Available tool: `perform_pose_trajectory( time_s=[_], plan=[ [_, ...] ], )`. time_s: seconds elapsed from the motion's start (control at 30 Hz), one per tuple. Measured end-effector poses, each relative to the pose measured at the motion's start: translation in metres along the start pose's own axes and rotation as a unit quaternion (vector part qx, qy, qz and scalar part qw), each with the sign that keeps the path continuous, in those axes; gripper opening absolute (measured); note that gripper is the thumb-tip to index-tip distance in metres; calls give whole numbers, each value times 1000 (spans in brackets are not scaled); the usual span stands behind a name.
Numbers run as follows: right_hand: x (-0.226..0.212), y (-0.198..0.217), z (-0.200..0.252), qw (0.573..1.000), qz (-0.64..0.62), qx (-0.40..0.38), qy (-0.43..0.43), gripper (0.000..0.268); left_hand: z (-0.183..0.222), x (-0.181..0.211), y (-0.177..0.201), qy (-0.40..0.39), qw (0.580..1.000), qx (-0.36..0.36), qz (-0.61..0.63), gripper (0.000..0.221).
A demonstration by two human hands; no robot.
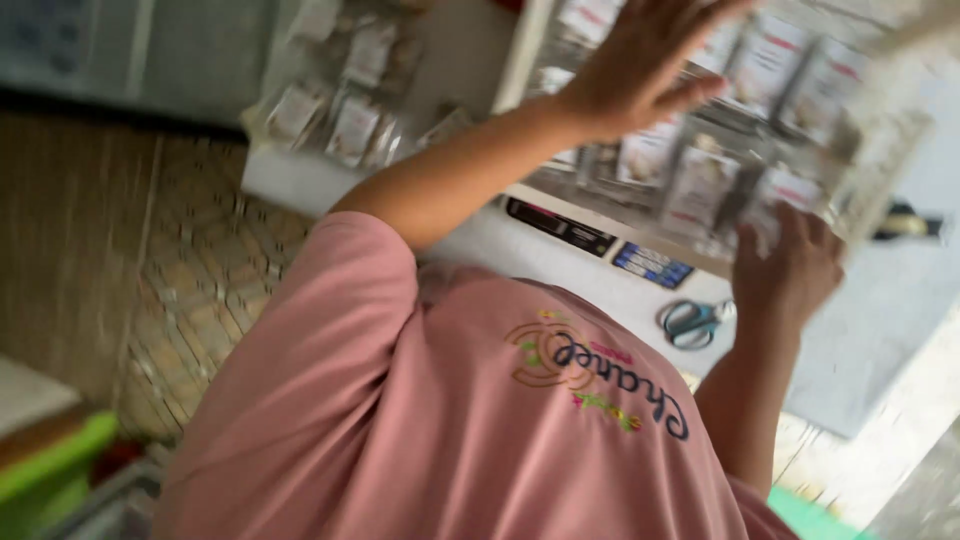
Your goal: Packing small pre-packaged food containers into a plastic crate on a table.
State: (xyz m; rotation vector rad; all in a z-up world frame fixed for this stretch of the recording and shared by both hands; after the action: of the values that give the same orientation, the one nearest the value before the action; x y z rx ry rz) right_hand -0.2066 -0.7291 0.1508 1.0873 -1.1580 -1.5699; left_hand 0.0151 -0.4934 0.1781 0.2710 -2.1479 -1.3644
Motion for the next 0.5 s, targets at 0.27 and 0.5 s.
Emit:
perform_pose_trajectory(
  time_s=[0.27,0.5],
  plan=[
    [-139,71,-6,910,-336,13,242,68,244,-102,105,318,842,436,16,46],
    [-326,43,-19,775,-456,-252,358,54,452,-246,89,512,768,362,-130,51]
  ],
)
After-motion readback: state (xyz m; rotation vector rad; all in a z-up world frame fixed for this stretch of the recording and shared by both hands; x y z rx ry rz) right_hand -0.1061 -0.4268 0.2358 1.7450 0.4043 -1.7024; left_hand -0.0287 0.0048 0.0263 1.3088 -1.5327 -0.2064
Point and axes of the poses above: each hand's wrist, its own z-axis away from the middle knuckle, its own y-axis out of the back of the hand, x = y × z, the point moved 3 cm from there along -z, towards the middle knuckle, and after that the axes turned 11 degrees about -x, right-handed, at the moved point
